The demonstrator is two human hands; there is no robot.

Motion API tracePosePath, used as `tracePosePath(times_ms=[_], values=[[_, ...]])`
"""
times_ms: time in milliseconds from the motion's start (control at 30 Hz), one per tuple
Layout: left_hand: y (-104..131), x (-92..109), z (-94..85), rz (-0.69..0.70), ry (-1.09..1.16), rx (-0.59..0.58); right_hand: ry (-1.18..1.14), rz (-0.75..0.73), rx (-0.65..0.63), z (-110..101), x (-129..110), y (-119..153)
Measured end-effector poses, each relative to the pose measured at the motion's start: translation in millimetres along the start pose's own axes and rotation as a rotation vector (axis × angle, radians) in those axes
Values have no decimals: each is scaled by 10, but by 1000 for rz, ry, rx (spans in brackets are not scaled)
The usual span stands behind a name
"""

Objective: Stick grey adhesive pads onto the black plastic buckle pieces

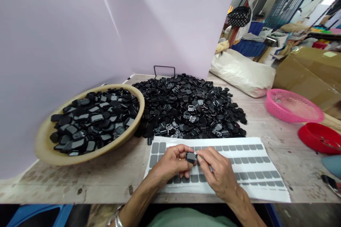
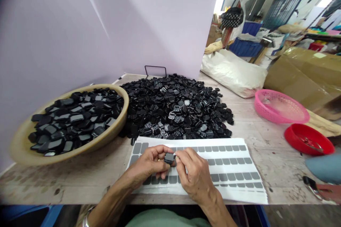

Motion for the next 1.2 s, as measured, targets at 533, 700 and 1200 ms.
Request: tracePosePath(times_ms=[533,700,1200], values=[[-16,-51,-18,9,15,15,-5,13,-31,48,0,7],[-23,-96,-18,37,34,35,10,19,-3,78,-6,8],[-9,-130,-5,73,126,43,24,45,5,111,-67,-6]])
Point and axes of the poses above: each hand's wrist, its own y-axis away from the middle knuckle, its own z-axis out of the palm, x = y × z, the point moved 1 cm from there along -y, towards the middle knuckle, and after that the axes turned 2 degrees about y, right-handed, at the moved point
